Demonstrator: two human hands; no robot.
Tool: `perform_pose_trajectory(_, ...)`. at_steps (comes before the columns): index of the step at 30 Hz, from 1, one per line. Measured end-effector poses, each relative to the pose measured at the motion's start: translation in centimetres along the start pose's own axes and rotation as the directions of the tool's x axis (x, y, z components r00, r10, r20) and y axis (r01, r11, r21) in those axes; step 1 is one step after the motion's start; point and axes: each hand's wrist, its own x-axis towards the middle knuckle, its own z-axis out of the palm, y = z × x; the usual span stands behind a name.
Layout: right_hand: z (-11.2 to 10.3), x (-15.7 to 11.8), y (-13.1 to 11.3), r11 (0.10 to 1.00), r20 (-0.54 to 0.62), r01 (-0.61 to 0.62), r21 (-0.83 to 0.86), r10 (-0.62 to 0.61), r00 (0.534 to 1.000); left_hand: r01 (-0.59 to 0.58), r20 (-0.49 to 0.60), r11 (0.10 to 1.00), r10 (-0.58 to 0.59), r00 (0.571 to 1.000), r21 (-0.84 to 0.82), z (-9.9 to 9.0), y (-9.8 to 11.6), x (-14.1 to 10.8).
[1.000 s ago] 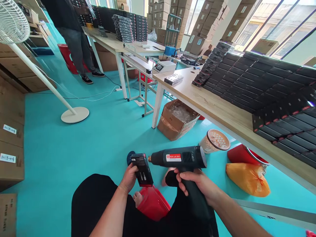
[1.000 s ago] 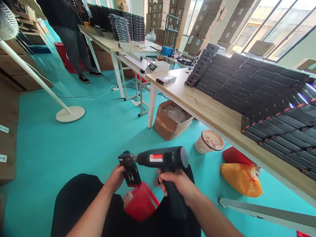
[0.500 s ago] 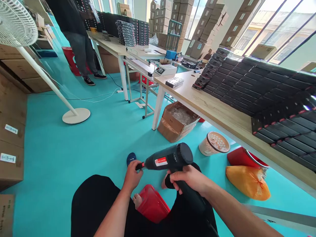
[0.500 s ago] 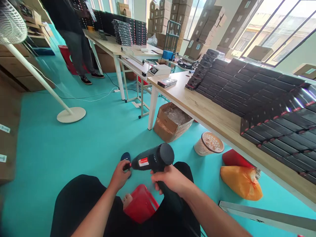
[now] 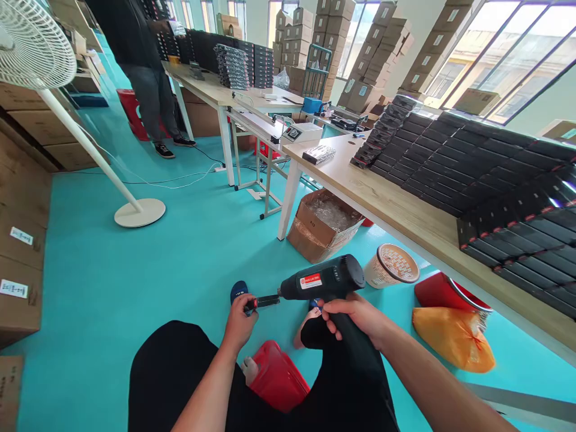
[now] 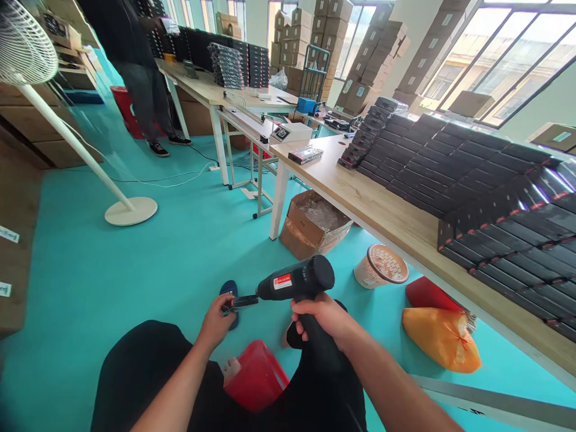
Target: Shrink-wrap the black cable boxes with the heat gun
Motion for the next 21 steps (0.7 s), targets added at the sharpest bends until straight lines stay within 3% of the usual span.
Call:
perform_pose_trajectory(6, -2.7, -1.0, 0.1, 0.991, -0.003, -0.039, 0.125, 0.039, 0.999, 0.084, -0.026, 0.994, -0.086, 0.996, -0.075, 0.0, -0.1, 0.2)
perform_pose_trajectory(21, -3.0, -1.2, 0.3, 0.982, 0.008, -0.070, 0.174, 0.069, 0.998, 0.057, -0.016, 0.998, -0.057, 0.998, -0.024, -0.2, 0.2, 0.0)
